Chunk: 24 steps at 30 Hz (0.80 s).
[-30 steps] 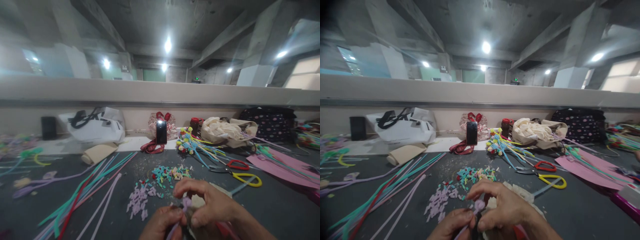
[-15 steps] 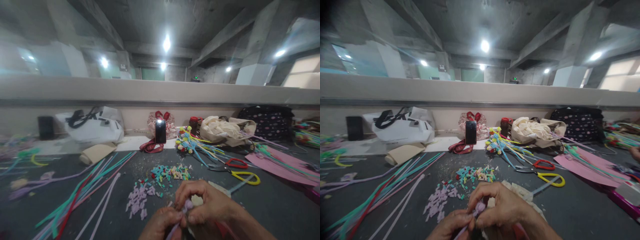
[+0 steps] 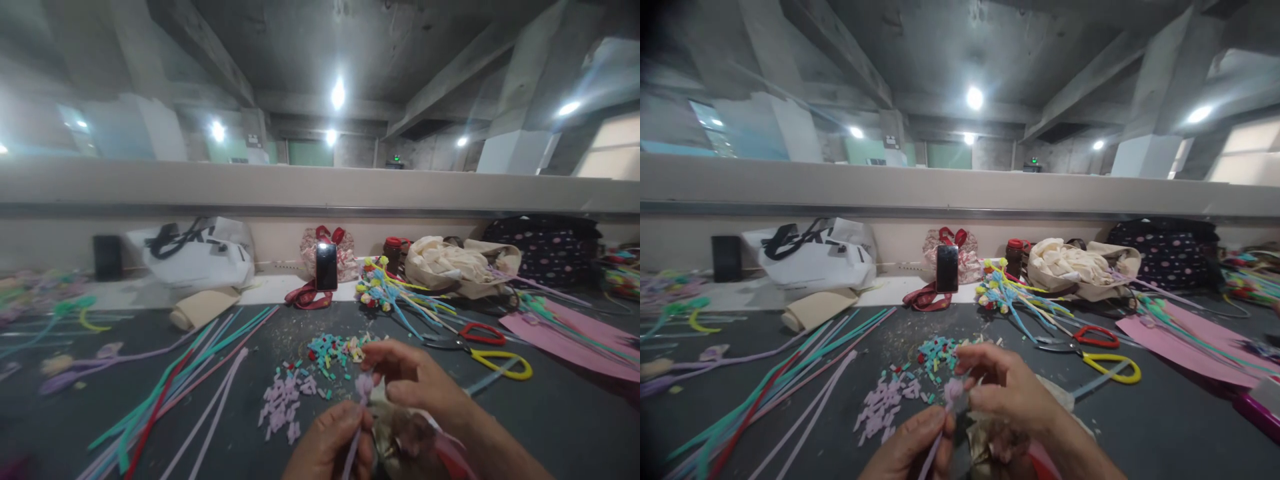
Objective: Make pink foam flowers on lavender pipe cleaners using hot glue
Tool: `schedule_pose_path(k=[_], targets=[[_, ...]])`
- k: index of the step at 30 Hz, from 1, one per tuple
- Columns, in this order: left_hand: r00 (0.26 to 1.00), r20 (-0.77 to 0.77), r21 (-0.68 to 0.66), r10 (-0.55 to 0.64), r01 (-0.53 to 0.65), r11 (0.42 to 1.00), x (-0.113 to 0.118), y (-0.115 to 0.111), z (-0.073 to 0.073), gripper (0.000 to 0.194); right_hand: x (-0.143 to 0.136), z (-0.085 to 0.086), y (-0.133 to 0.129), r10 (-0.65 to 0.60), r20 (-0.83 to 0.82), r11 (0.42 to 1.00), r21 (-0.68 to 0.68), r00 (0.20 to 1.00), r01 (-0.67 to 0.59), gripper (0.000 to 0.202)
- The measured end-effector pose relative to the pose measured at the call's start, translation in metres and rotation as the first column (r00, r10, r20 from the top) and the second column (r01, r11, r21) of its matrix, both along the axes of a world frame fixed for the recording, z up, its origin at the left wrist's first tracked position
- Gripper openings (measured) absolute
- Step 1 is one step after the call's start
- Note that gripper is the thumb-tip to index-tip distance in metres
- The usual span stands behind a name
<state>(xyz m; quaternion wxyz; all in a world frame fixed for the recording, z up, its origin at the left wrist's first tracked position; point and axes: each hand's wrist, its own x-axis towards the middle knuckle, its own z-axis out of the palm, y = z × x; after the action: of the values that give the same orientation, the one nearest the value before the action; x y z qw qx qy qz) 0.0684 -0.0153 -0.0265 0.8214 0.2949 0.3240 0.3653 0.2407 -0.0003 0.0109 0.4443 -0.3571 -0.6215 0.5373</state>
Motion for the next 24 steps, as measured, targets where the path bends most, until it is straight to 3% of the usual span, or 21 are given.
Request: schedule_pose_path(k=[2,7,18,24], targets=[[0.999,0.003,-0.010,0.050,-0.050,0.999,0.000,0.001,0.000,0.029,-0.001,-0.002,0.002,-0.077,-0.060,0.996,-0.053,0.995,0.074,0.037],[1.000,0.000,0.002,0.026,-0.026,1.000,-0.002,0.006,0.004,0.036,-0.002,-0.004,0.006,-0.206,0.014,0.974,-0.095,0.978,0.207,0.019],[0.992,0.096,-0.102,0.085,-0.075,0.992,-0.002,0.009,0.002,0.023,-0.013,-0.002,0.003,-0.231,0.189,0.954,-0.150,0.954,0.261,0.034],[0.988,0.085,-0.101,0.129,-0.121,0.988,-0.003,0.009,0.003,0.020,-0.015,-0.004,0.003,-0.188,0.226,0.968,-0.123,0.956,0.220,0.025]])
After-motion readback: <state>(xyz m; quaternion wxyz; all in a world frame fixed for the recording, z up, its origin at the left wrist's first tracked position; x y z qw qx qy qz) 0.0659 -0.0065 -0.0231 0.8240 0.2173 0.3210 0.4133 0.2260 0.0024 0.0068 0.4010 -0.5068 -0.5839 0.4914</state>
